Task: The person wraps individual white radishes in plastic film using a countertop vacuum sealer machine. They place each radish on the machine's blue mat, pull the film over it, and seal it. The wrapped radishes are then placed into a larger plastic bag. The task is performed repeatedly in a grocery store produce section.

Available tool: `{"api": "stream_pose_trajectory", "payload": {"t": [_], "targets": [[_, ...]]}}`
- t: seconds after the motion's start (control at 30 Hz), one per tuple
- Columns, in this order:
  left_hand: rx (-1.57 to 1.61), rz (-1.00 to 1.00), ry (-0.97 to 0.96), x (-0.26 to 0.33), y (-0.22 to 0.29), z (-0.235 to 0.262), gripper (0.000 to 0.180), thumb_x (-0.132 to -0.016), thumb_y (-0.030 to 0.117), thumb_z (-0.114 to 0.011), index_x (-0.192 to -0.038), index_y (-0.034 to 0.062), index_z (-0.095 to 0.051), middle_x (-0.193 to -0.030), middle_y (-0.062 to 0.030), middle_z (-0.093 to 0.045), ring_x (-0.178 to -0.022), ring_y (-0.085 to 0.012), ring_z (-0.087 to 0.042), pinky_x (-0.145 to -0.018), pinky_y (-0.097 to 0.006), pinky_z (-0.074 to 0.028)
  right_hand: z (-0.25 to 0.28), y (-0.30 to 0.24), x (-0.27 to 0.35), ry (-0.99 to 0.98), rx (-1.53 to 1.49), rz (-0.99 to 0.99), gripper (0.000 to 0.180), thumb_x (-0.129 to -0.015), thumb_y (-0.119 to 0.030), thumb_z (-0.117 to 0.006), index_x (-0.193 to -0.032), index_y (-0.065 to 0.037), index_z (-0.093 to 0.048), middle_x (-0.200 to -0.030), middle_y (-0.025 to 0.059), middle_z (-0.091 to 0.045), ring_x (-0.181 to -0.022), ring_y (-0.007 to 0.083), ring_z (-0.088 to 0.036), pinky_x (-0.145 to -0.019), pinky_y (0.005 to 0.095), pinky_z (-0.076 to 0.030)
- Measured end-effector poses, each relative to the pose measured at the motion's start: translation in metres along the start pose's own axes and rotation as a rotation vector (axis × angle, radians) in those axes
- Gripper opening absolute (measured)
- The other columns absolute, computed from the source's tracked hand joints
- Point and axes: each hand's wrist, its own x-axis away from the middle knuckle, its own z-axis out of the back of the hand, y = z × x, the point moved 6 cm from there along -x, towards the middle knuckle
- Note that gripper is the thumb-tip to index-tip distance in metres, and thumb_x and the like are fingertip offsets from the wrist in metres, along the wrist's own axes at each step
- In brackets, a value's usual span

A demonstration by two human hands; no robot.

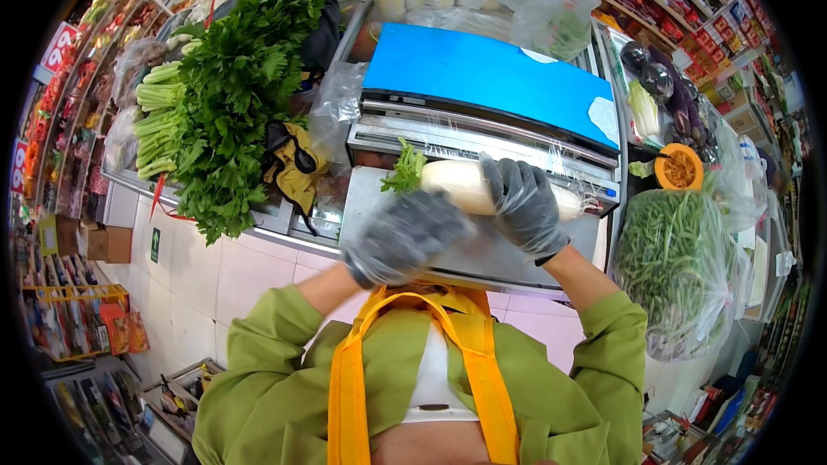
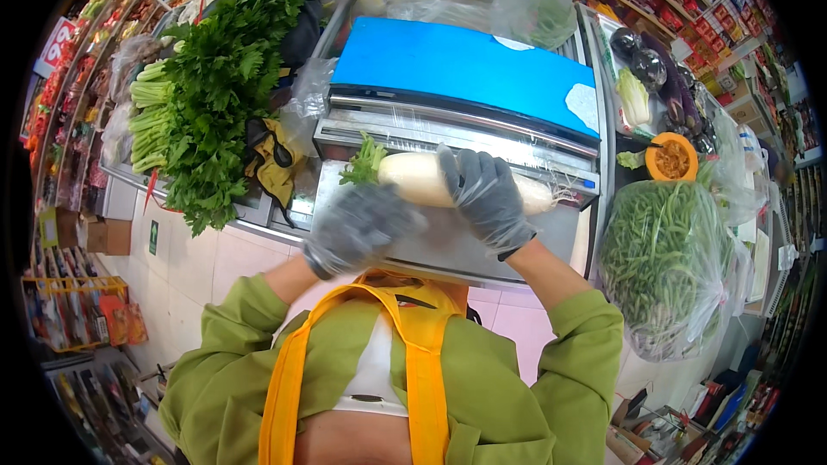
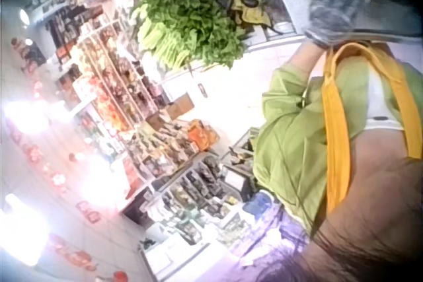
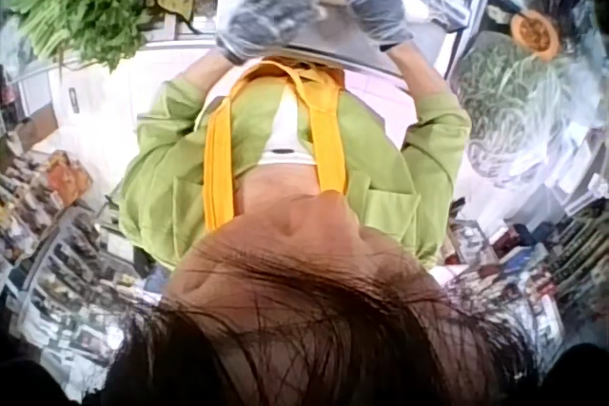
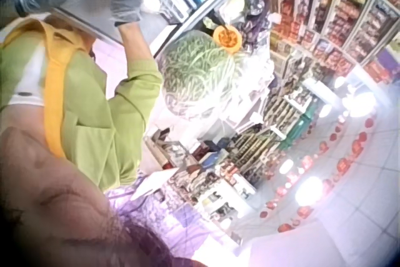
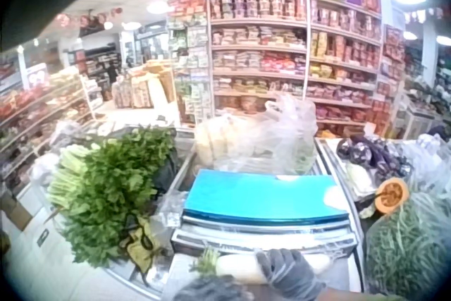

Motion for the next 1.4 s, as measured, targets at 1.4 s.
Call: {"api": "stream_pose_trajectory", "payload": {"t": [1.4], "targets": [[0.008, 0.215, -0.298, -0.020, -0.070, -0.056, 0.063, -0.069, 0.048, -0.076, -0.114, 0.0088, -0.058, -0.089, -0.0123, -0.064, -0.077, -0.0286, -0.064, -0.076, -0.041, -0.051, -0.010, -0.015, 0.009, -0.043, -0.145, -0.073, 0.082, -0.063, -0.034, -0.077, -0.132, -0.002, -0.047, -0.110, 0.0107, -0.055, -0.097, 0.0266, -0.055, -0.081, 0.0390, -0.047]]}}
